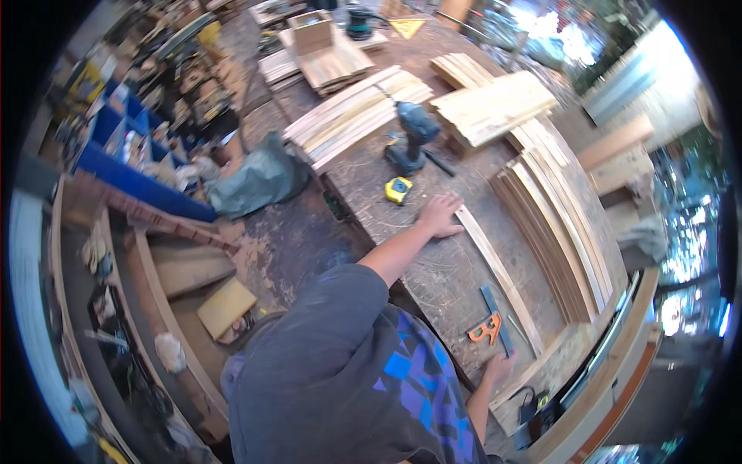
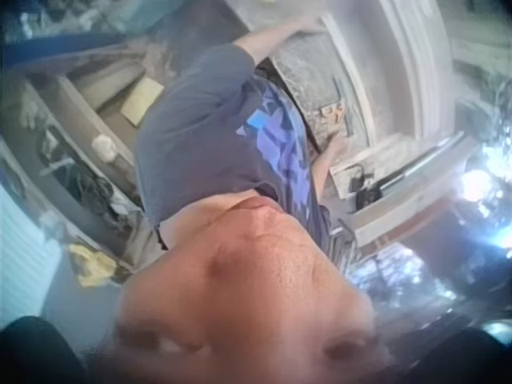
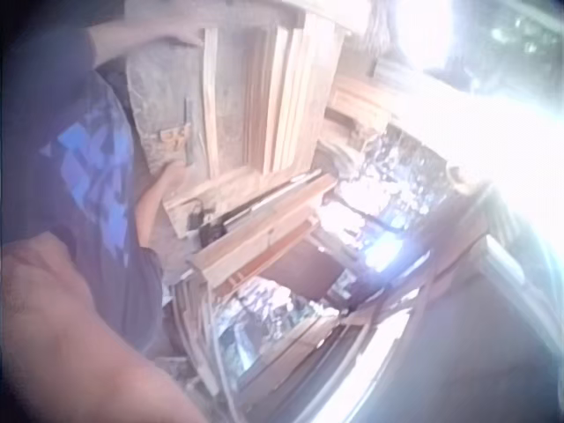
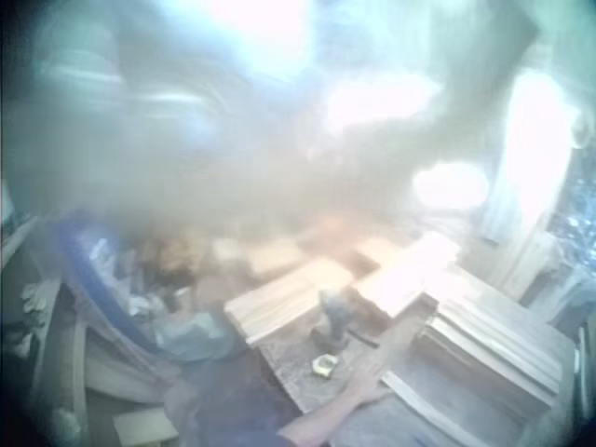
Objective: The person measures and marks wooden planks on a workbench using a combination square and a pencil, rearranges the wood pieces, and holds the combination square against a wooden post.
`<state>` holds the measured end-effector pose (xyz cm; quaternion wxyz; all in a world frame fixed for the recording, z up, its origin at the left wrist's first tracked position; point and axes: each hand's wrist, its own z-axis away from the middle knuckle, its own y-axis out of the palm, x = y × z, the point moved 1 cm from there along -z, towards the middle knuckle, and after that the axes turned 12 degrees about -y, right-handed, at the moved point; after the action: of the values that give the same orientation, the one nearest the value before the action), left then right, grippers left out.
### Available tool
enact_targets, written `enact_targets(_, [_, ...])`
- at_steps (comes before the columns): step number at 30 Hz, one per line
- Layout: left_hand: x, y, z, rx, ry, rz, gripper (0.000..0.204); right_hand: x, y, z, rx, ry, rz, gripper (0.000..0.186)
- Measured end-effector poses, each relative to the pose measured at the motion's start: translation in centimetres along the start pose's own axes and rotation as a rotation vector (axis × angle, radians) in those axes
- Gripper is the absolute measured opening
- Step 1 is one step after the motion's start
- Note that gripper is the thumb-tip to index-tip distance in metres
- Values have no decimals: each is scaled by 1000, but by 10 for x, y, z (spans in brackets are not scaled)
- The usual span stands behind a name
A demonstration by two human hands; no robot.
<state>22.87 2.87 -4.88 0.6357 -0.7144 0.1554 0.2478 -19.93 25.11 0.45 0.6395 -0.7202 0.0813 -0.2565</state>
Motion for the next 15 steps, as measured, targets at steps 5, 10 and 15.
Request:
enact_targets(5, [-5,-39,66,-170,-147,302,54,-15,2,-8,-6,-144,-94,42])
enact_targets(10, [25,-93,233,-618,-304,269,27,-37,16,-25,74,-329,-160,40])
enact_targets(15, [104,-50,412,-321,-1004,376,35,-74,27,-41,-102,-336,-248,37])
